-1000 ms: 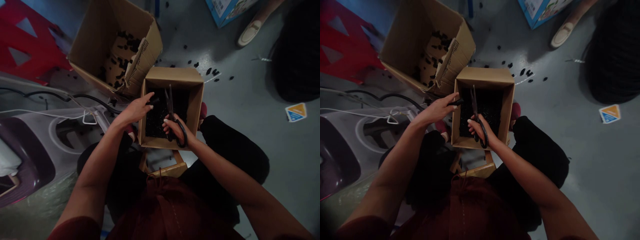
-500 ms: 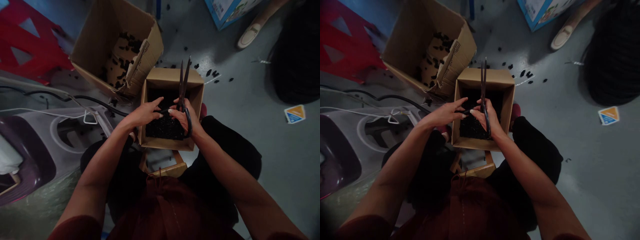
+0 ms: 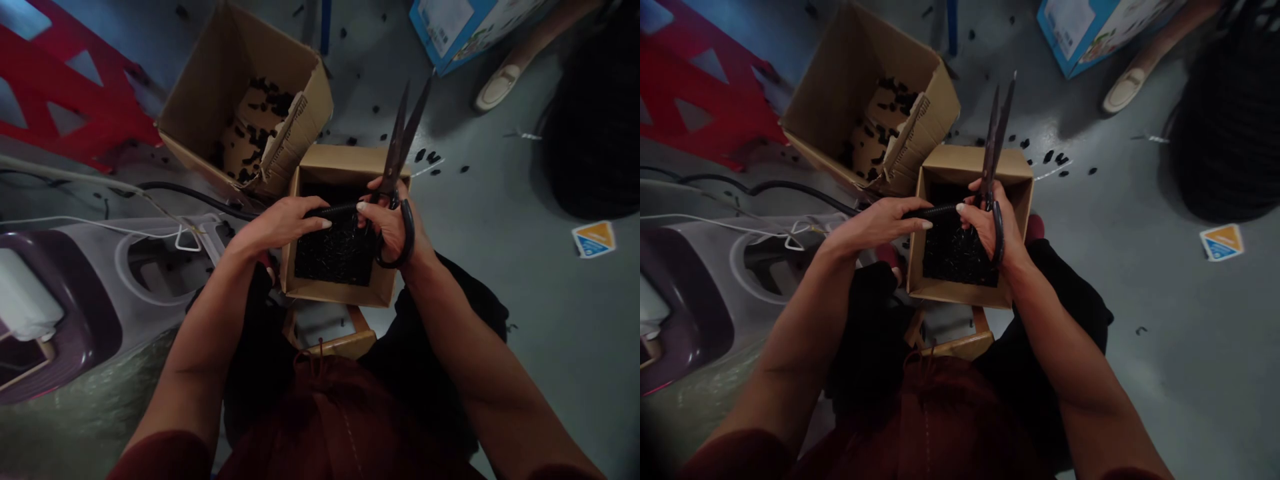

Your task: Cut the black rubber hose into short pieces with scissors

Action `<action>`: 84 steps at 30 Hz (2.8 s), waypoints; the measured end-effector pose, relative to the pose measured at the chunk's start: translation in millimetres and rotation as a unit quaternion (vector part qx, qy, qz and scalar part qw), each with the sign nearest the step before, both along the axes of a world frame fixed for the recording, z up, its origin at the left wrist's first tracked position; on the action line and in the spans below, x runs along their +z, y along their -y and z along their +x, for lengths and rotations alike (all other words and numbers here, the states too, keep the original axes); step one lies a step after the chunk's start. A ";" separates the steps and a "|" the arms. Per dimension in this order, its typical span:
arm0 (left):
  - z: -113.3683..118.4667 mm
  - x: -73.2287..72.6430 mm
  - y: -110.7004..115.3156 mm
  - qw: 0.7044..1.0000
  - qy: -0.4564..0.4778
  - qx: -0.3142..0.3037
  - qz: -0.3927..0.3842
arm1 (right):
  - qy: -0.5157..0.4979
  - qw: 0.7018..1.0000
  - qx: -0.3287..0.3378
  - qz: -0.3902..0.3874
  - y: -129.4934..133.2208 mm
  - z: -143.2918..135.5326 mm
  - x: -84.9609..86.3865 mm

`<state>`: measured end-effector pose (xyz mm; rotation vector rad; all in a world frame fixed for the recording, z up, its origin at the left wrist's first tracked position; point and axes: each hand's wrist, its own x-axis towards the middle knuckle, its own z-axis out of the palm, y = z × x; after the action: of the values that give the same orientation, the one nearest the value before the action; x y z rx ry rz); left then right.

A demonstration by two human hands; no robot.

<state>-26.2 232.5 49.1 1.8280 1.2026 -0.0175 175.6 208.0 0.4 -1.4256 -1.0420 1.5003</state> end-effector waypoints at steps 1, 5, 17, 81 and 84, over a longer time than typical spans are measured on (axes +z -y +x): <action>0.6 1.3 -0.8 1.000 0.004 0.006 0.002 | -0.005 1.000 -0.005 0.002 -1.2 1.1 0.5; 0.4 6.7 -3.3 0.999 0.011 0.038 0.017 | -0.011 1.000 -0.011 -0.001 -2.1 3.7 0.9; -18.4 2.6 -15.2 0.966 0.064 0.228 0.108 | 0.051 0.985 0.157 -0.041 19.7 -18.1 3.1; -26.2 2.4 -18.2 0.981 0.032 0.146 0.124 | 0.108 0.955 0.275 -0.019 10.0 -20.4 12.4; -24.8 3.0 -18.1 0.982 0.041 0.141 0.117 | 0.107 0.956 0.273 -0.022 10.1 -20.1 11.8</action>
<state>-51.0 250.6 52.1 1.8201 1.4433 0.3704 155.6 197.9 12.1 -1.4207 -1.6476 1.7813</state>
